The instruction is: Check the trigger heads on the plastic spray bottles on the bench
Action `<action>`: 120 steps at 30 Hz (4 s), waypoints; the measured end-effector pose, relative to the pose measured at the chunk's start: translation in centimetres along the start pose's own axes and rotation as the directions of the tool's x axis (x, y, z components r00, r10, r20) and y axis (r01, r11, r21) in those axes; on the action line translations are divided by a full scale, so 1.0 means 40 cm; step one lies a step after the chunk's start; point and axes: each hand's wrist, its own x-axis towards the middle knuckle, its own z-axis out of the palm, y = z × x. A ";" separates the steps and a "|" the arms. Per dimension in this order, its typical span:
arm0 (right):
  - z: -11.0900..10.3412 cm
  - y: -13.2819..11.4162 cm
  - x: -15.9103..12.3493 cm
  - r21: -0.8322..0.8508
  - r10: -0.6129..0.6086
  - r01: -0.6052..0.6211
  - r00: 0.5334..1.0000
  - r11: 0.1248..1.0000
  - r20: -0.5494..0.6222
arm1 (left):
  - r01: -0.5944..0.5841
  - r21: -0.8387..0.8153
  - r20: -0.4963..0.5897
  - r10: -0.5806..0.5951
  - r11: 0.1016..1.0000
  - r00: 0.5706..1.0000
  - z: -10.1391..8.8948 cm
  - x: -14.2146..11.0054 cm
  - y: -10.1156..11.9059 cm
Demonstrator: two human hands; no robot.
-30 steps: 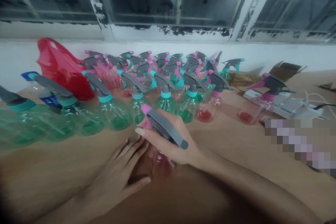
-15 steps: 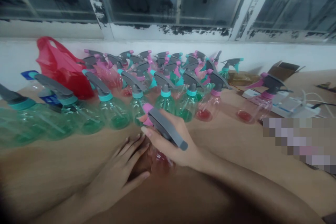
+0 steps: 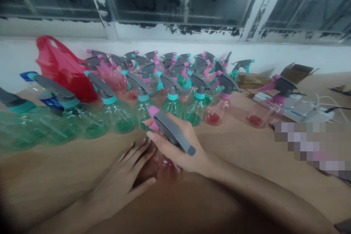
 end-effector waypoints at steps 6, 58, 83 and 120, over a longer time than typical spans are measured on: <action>-0.001 0.005 -0.002 0.007 0.010 -0.010 1.000 1.000 0.007 | 0.000 0.001 -0.003 0.000 1.000 1.000 0.005 -0.004 -0.001; -0.007 0.008 -0.004 0.017 0.026 -0.026 0.999 1.000 0.019 | -0.022 0.035 -0.011 0.023 0.999 1.000 0.001 -0.002 -0.003; -0.009 0.005 -0.003 0.023 0.018 -0.019 0.999 1.000 0.027 | -0.035 0.042 -0.032 0.037 0.998 0.999 0.004 0.000 -0.004; -0.009 0.012 -0.003 0.064 0.031 -0.034 0.999 0.997 0.040 | -0.027 0.050 -0.022 0.028 0.998 0.999 0.003 0.000 -0.004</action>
